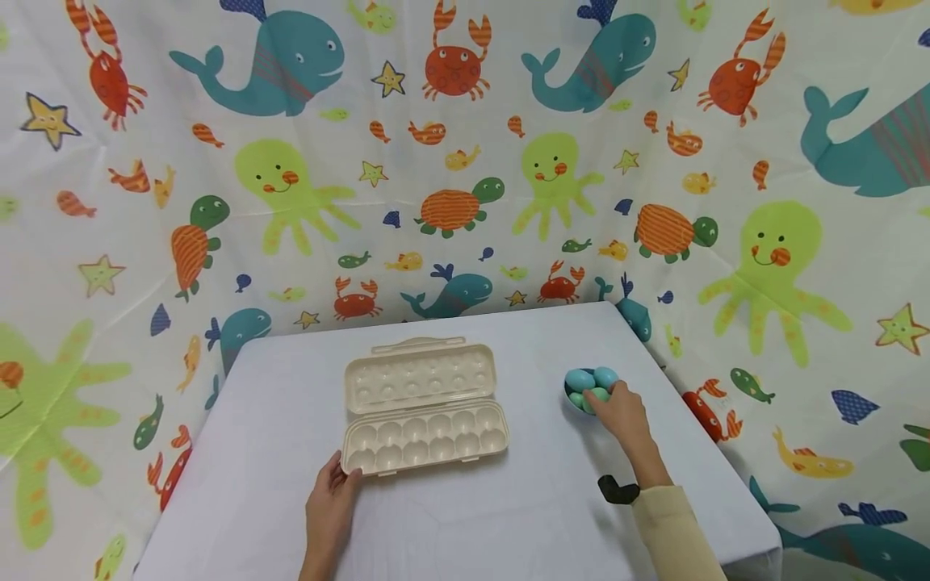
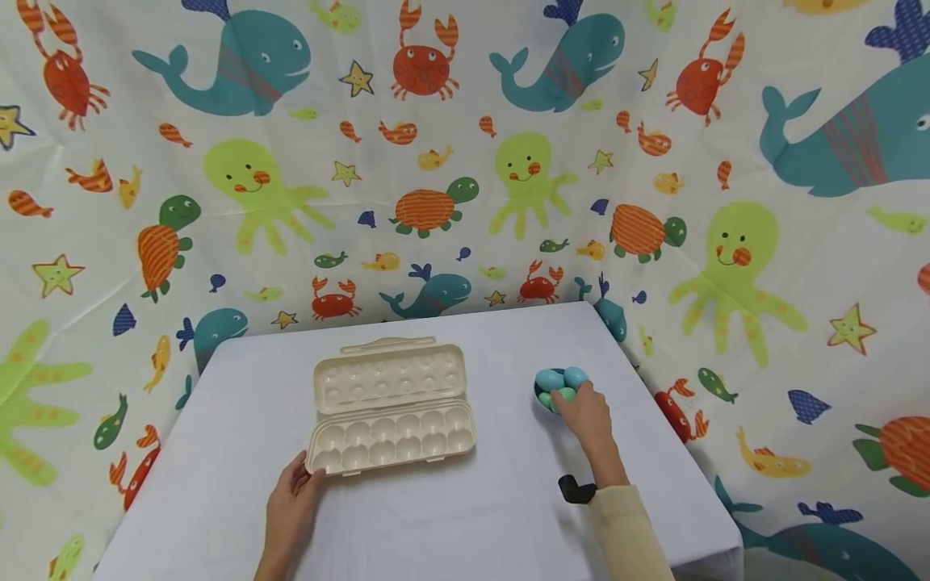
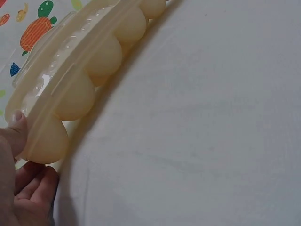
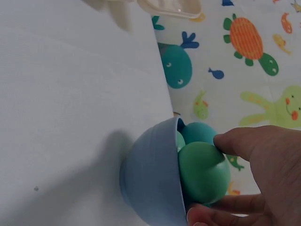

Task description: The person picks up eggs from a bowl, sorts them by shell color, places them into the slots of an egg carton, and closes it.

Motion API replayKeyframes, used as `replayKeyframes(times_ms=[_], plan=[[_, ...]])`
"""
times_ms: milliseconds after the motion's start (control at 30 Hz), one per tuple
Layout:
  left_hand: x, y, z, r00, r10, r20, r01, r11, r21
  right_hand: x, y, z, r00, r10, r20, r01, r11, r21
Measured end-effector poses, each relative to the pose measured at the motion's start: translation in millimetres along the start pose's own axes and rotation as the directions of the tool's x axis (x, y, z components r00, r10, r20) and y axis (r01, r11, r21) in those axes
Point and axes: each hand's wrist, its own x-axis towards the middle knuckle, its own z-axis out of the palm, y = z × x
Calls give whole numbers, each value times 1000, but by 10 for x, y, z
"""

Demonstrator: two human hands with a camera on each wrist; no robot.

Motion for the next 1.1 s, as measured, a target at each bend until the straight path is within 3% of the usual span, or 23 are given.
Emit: replayKeyframes(times_ms=[167, 300, 467, 633, 900, 1100], plan=[[-67, -132, -30, 999, -12, -45, 7, 994, -108, -36, -4, 66, 1000, 5, 27, -6, 1000, 6], [-118, -218, -48, 999, 5, -52, -9, 997, -72, -77, 18, 99, 999, 23, 48, -23, 1000, 10], [-159, -318, -58, 993, 85, -80, -90, 995, -52, -121, 44, 125, 999, 15, 49, -15, 1000, 11], [-97, -302, -95, 981, 164, -104, -167, 986, -23, -92, 5, 97, 999, 10, 52, -12, 999, 38], [18, -226, -62, 985, 131, -108, -153, 962, -228, -84, -117, -102, 997, 42, 65, -46, 996, 76], [34, -241, -2, 983, 117, -144, -154, 948, -280, -122, -363, -131, 998, 8, 58, -15, 993, 116]])
